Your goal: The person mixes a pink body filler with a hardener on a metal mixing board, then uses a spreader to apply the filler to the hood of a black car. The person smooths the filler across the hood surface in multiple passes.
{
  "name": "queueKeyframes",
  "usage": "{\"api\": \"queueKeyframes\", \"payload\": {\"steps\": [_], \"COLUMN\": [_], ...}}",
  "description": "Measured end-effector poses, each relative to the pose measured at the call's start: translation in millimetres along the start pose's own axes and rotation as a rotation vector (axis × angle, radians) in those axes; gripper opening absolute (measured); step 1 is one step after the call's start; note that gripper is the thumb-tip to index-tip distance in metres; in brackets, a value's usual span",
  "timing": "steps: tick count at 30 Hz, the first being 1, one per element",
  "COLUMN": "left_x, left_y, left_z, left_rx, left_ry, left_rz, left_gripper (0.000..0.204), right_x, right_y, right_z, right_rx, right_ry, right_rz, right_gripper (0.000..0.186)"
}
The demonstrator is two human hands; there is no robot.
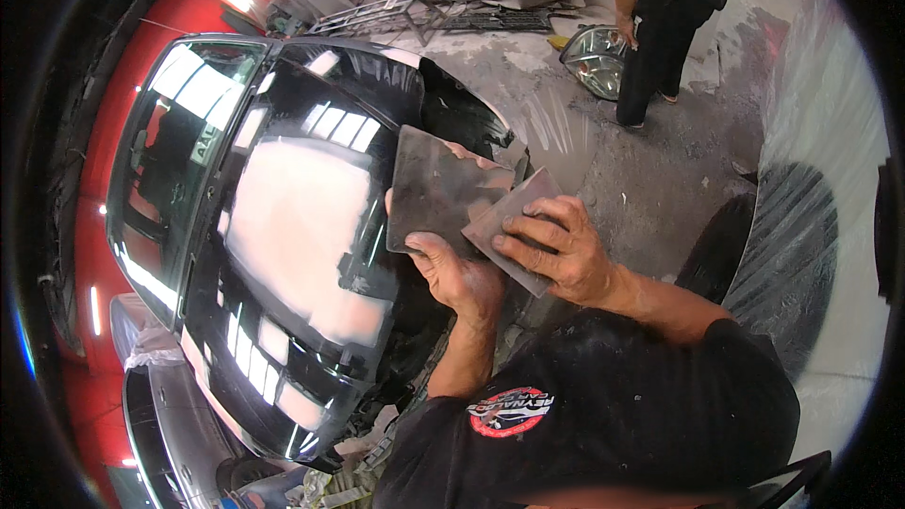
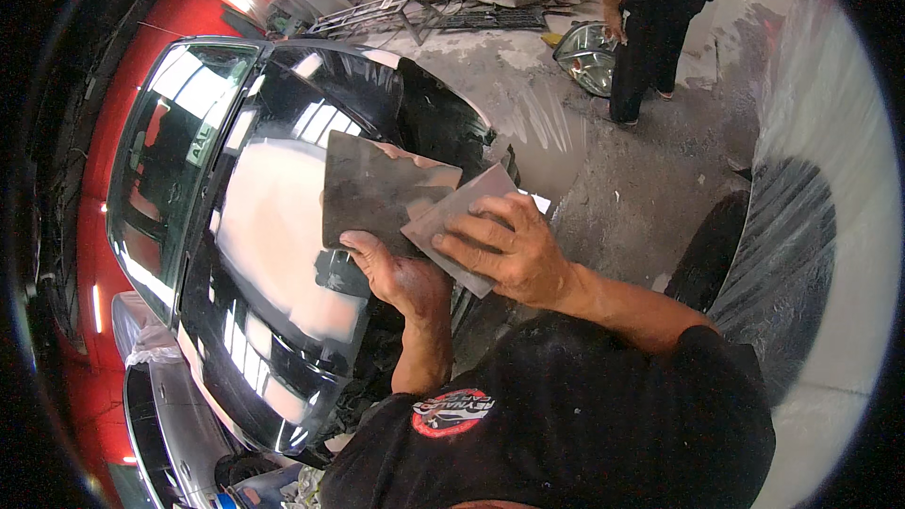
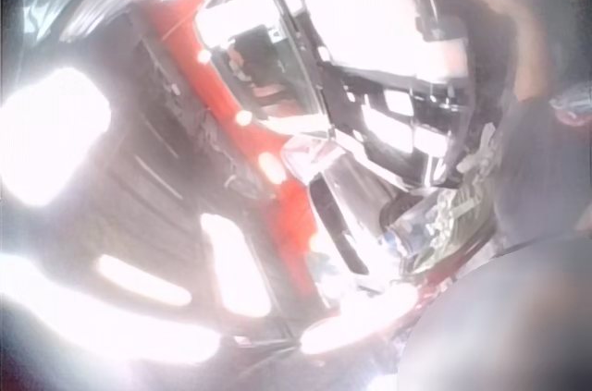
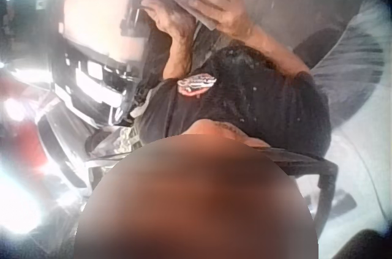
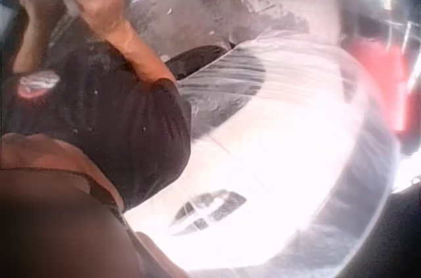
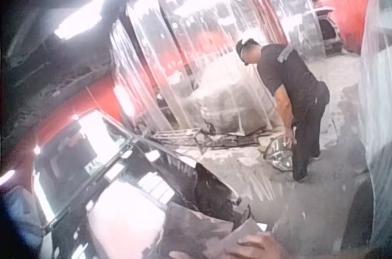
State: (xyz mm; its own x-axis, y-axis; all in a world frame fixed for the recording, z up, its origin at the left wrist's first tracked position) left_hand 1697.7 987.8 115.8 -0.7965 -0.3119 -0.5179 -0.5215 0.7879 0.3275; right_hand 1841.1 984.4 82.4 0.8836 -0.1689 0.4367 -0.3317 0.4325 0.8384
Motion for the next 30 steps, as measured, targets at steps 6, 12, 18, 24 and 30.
{"api": "queueKeyframes", "payload": {"steps": [6,12,18,24,30], "left_x": [-1,21,34,89,91], "left_y": [-7,-11,-27,-4,7], "left_z": [7,30,44,86,145], "left_rx": [0.071,0.042,-0.001,0.662,0.922], "left_ry": [-0.14,0.044,0.756,-0.18,-0.9], "left_rz": [0.326,0.362,0.654,0.074,0.299], "left_gripper": [0.057,0.055,0.044,0.038,0.037], "right_x": [-1,2,29,99,7], "right_y": [6,7,40,64,-7], "right_z": [-11,-16,-35,-85,12], "right_rx": [0.021,0.003,-0.179,-0.545,0.39], "right_ry": [-0.006,0.047,0.158,0.382,0.095], "right_rz": [-0.058,-0.093,-0.103,-0.204,0.189], "right_gripper": [0.049,0.048,0.044,0.035,0.038]}}
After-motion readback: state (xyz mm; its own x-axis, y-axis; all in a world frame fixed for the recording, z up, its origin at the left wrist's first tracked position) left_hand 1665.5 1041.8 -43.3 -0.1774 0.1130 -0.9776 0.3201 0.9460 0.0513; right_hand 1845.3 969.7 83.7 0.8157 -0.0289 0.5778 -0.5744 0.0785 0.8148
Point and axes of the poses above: each hand's wrist, its own y-axis towards the middle knuckle, its own x-axis out of the back of the hand, z = x × y, the point moved 4 cm from there along y, towards the middle knuckle, and after that the axes turned 4 degrees about y, right-handed, at the moved point
